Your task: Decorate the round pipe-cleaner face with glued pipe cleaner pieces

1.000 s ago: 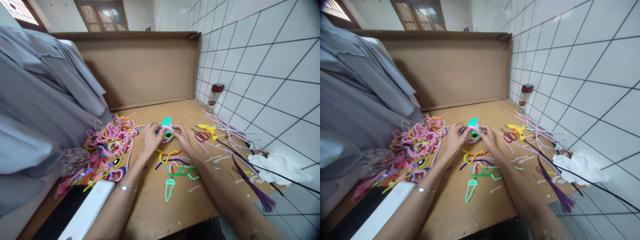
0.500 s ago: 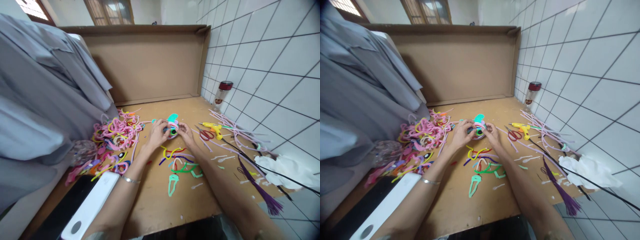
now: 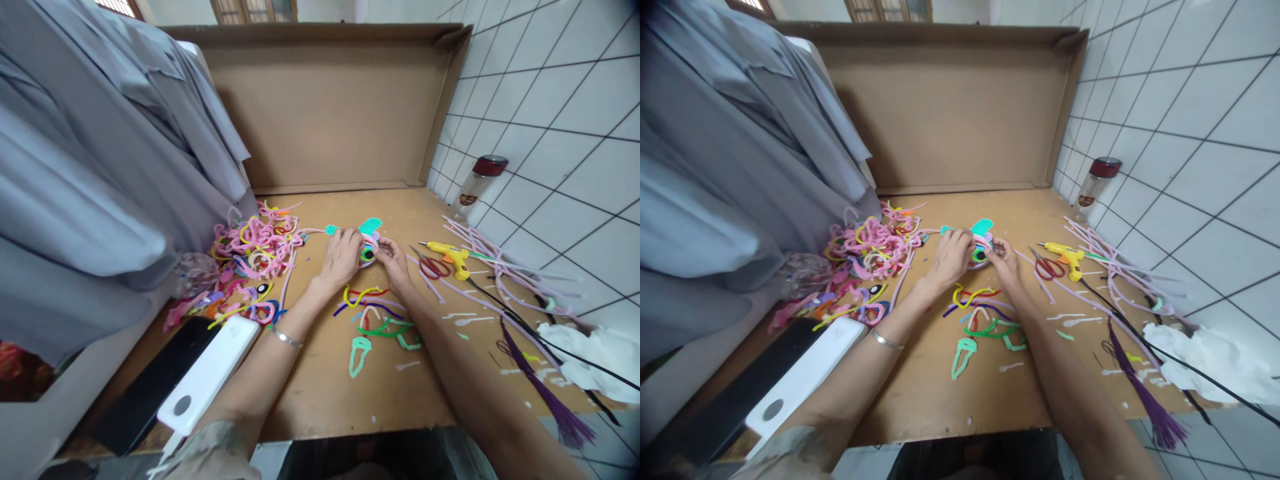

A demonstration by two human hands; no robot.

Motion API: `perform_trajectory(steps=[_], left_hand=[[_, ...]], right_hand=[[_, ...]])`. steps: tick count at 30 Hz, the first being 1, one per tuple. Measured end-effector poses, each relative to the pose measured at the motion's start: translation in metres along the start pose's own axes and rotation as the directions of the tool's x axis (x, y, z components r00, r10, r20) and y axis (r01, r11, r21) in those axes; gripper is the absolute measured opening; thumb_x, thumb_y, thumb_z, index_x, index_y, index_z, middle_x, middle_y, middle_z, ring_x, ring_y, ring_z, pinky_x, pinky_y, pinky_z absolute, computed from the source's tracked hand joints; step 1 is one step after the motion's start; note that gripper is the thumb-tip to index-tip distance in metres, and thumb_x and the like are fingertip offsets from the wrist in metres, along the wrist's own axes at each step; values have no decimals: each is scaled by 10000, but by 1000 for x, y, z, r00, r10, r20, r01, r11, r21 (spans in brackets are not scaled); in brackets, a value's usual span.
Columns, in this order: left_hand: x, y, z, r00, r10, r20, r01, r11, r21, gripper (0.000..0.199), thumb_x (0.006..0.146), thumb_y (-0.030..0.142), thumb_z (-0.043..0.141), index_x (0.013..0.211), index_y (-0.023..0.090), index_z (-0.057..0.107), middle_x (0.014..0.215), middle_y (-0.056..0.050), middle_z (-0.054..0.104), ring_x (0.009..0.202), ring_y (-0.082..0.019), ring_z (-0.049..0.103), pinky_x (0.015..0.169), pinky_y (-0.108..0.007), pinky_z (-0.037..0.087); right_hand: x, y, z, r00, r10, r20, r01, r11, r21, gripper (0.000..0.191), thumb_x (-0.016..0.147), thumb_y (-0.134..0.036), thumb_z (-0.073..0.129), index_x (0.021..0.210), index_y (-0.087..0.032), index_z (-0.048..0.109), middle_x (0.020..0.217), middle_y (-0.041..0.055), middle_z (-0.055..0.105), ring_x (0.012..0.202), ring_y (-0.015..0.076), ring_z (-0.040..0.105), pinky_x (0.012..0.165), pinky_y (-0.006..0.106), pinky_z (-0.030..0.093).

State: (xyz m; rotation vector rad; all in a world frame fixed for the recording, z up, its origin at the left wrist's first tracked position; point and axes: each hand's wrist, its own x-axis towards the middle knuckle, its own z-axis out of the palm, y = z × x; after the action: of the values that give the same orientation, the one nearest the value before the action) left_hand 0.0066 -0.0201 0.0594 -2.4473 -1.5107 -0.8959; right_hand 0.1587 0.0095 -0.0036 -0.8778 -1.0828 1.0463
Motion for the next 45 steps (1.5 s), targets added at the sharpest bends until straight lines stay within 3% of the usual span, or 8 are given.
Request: perform_trajectory(steps=[5,17,26,38,45], left_hand=[[-2,7,2,1000,11,25,-13,997,71,245,966,235,374,1037,158,596,1117,-120,605,1010,-257,497,880,-392,395],[-1,49,3,994,-112,12,105,957,272,312,951,129,317,1055,114,611,1077,-168,602,996,-296,525,781,-420,412],[4,69,8,997,-55,58,37,961,273,362,933,81,293,1091,92,619,1064,-177,598,973,-289,520,770,-418,392],[1,55,6,983,-185,4,175,937,302,309,959,162,331,1070,150,619,1103,-142,607,1037,-286,511,808,-410,405],[2,28,1,982,-189,13,186,975,123,232,959,212,403,1020,146,618,1048,-121,641,979,-263,530,833,-387,394]], right_hand=[[-2,-1,-1,1000,7,-1,-7,1000,-3,392,605,-377,772,929,-223,614,931,22,692,876,200,617,879,382,481],[-3,-5,0,1000,11,-2,-11,1000,12,288,619,-332,686,883,-226,642,915,4,688,884,198,603,886,363,464],[-1,-3,-1,999,-5,-43,5,1000,8,222,633,-381,620,802,-237,606,835,-1,680,837,202,586,838,355,465],[-2,-5,1,999,28,-16,-28,999,16,298,622,-339,655,882,-197,625,926,15,695,891,197,613,867,351,474],[-4,-3,2,999,30,-24,-30,999,19,322,612,-349,698,893,-208,627,899,2,674,852,176,612,835,327,486]])
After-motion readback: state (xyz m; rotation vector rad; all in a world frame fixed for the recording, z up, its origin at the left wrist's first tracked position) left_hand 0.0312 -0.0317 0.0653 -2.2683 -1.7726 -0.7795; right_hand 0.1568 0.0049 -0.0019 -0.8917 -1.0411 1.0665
